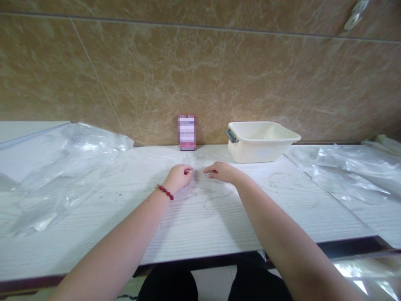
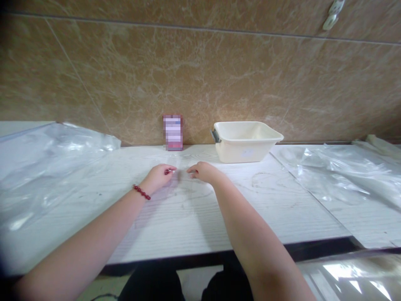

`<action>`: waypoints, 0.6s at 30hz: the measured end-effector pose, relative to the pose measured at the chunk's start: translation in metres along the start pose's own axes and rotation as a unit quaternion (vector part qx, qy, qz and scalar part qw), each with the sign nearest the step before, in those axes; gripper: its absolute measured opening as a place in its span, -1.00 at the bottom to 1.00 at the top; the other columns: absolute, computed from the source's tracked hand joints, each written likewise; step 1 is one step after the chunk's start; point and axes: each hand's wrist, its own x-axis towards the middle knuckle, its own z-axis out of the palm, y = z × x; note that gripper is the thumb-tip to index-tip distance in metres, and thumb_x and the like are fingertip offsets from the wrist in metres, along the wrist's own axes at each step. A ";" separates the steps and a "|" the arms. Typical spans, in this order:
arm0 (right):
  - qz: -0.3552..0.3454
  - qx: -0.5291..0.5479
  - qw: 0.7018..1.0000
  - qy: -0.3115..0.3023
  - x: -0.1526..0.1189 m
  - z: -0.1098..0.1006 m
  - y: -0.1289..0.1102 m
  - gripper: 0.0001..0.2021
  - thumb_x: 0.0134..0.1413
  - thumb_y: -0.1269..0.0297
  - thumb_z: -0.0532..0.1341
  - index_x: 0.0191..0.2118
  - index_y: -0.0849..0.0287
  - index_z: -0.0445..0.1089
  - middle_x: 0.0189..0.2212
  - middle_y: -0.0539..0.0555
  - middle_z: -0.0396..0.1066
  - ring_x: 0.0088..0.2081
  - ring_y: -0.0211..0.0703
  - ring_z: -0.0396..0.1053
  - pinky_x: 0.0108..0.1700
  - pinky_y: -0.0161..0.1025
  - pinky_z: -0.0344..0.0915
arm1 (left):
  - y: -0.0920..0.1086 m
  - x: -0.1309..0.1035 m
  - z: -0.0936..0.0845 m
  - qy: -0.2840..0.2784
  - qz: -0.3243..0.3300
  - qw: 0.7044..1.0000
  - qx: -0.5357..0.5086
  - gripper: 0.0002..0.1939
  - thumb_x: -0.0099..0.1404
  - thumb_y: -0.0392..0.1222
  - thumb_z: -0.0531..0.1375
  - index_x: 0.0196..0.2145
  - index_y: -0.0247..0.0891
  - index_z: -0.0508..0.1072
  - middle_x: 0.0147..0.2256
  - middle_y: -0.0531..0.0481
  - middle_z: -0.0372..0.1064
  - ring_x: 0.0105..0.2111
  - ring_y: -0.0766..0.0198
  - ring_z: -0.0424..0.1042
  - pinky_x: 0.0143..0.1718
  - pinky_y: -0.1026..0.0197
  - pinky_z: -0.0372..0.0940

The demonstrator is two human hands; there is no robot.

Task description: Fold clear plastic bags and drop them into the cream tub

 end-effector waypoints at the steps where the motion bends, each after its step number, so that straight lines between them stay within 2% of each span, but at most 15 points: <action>1: 0.003 -0.002 1.000 0.003 0.000 0.000 0.000 -0.68 -0.09 0.28 0.10 -0.13 0.05 0.32 -0.27 0.03 0.36 -0.26 -0.22 0.27 -0.25 -0.37 0.13 | -0.001 0.000 0.000 0.002 -0.003 1.000 0.008 -0.69 0.04 -0.30 -0.01 -0.28 -0.31 0.44 -0.32 -0.06 0.40 -0.34 0.27 0.36 -0.24 0.29 0.24; 6: 0.014 -0.005 1.000 0.003 0.000 0.000 0.001 -0.66 -0.13 0.23 0.14 -0.13 0.05 0.32 -0.26 0.03 0.36 -0.29 -0.24 0.27 -0.27 -0.39 0.14 | -0.005 0.001 -0.003 0.028 0.015 0.997 0.077 -0.70 0.06 -0.30 -0.01 -0.27 -0.33 0.42 -0.25 -0.10 0.36 -0.24 0.26 0.32 -0.15 0.28 0.18; 9: 0.000 -0.010 1.000 -0.002 0.000 -0.001 0.002 -0.65 -0.12 0.18 0.13 -0.12 0.04 0.30 -0.27 0.03 0.35 -0.29 -0.24 0.27 -0.26 -0.39 0.14 | 0.001 -0.003 -0.003 0.029 0.078 0.991 0.107 -0.66 0.13 -0.21 -0.04 -0.16 -0.32 0.35 -0.07 -0.12 0.22 -0.06 0.20 0.17 -0.01 0.18 0.03; 13: -0.012 -0.043 0.999 -0.003 0.000 -0.001 0.004 -0.65 -0.11 0.13 0.10 -0.12 0.01 0.29 -0.27 0.05 0.33 -0.25 -0.21 0.26 -0.20 -0.34 0.11 | 0.017 -0.012 0.005 -0.088 0.188 0.974 0.088 -0.53 0.19 0.00 -0.11 0.02 -0.24 0.13 0.07 -0.10 0.01 0.09 0.16 -0.10 0.06 0.02 -0.21; 15: -0.004 -0.061 0.998 -0.004 0.000 0.000 0.004 -0.66 -0.11 0.11 0.10 -0.14 0.00 0.30 -0.29 0.05 0.33 -0.23 -0.19 0.24 -0.17 -0.31 0.09 | 0.022 -0.014 0.009 -0.128 0.199 0.968 0.079 -0.47 0.18 0.07 -0.14 0.05 -0.25 0.06 0.09 -0.14 -0.04 0.10 0.15 -0.14 0.06 -0.03 -0.27; 18: 0.016 -0.070 0.997 0.009 0.000 0.001 0.001 -0.68 -0.08 0.08 0.06 -0.16 0.01 0.31 -0.29 0.05 0.32 -0.21 -0.18 0.22 -0.15 -0.28 0.07 | 0.026 -0.015 0.011 -0.141 0.192 0.968 0.074 -0.41 0.18 0.12 -0.20 0.07 -0.28 0.02 0.09 -0.20 -0.07 0.10 0.13 -0.13 0.05 -0.06 -0.32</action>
